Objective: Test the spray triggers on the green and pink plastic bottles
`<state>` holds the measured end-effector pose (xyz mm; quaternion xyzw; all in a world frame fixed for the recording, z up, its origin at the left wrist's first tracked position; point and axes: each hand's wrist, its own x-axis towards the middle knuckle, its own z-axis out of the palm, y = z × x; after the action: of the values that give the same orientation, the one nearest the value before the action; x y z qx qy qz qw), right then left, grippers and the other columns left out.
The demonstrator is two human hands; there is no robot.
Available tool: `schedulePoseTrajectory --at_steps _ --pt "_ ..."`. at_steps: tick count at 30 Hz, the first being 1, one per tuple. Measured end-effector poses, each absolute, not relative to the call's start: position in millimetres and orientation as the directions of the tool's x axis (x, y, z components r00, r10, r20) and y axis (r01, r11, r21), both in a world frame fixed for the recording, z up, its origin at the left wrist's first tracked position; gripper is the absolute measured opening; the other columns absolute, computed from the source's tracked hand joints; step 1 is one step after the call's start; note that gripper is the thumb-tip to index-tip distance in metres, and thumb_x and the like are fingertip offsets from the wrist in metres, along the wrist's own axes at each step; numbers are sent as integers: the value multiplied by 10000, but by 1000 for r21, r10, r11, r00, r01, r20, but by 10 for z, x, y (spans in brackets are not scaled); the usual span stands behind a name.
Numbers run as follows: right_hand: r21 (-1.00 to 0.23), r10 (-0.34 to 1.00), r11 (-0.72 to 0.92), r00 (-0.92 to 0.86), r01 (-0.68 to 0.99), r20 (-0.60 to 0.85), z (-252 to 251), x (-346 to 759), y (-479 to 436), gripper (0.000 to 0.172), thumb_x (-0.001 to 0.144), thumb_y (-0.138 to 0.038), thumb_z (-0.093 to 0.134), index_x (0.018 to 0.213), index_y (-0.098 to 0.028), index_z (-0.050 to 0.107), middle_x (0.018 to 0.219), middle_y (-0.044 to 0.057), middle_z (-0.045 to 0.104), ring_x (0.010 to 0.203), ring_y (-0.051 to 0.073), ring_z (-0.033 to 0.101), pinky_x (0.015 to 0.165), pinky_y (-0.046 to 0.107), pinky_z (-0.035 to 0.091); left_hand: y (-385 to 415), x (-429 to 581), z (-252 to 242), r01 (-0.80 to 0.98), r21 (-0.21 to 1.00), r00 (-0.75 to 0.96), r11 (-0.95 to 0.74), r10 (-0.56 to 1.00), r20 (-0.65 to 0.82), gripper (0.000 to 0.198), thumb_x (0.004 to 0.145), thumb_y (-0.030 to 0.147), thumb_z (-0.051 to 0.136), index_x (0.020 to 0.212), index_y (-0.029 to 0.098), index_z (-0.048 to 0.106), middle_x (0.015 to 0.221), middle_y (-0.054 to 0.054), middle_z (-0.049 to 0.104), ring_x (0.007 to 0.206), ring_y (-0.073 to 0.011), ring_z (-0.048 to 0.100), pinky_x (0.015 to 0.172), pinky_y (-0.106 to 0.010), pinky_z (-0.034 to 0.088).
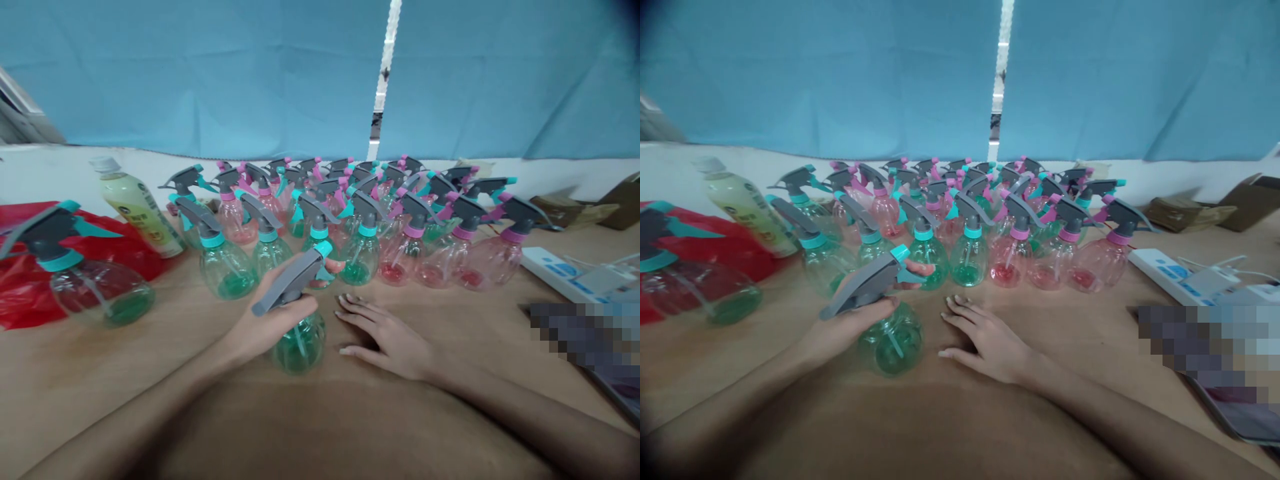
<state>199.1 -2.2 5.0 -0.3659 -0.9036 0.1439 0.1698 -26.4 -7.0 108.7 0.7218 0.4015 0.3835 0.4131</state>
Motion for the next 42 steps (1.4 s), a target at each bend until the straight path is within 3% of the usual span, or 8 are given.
schedulePoseTrajectory --at_steps 13,17,23,32,42 --pt "-405 709 693 -667 596 231 21 1994 -17 657 888 -574 477 1396 -158 449 1503 106 374 1412 259 302 1159 472 281 48 -323 1089 306 847 553 -435 805 214 550 757 198 581 1291 322 538 1311 -38 585 1004 -240 650 756 -322 524" --pt "-406 711 691 -665 598 230 16 1998 -17 658 888 -573 476 1395 -156 448 1501 108 377 1411 256 305 1159 474 281 90 -361 1048 286 853 588 -436 783 203 537 767 197 599 1289 314 543 1245 -56 629 1046 -254 639 735 -313 534" --pt "-391 707 696 -670 602 227 20 1994 -14 662 892 -584 459 1396 -155 446 1501 105 378 1412 244 305 1159 460 286 19 -346 1055 276 889 512 -365 839 186 420 798 249 597 1216 289 602 994 -43 722 1043 -243 646 810 -335 531" --pt "-379 712 690 -671 617 206 30 1992 -15 678 895 -598 437 1398 -143 443 1506 101 370 1417 239 293 1164 451 276 -73 -247 1110 305 880 394 -365 889 232 370 729 228 543 1072 299 660 1143 -9 678 1004 -240 651 812 -328 529" --pt "-392 711 691 -668 608 218 26 1994 -18 663 892 -584 458 1395 -151 450 1504 103 376 1414 248 299 1164 458 276 -86 -238 1059 249 876 330 -413 887 324 295 677 180 526 905 266 693 974 5 702 928 -235 638 833 -343 483"
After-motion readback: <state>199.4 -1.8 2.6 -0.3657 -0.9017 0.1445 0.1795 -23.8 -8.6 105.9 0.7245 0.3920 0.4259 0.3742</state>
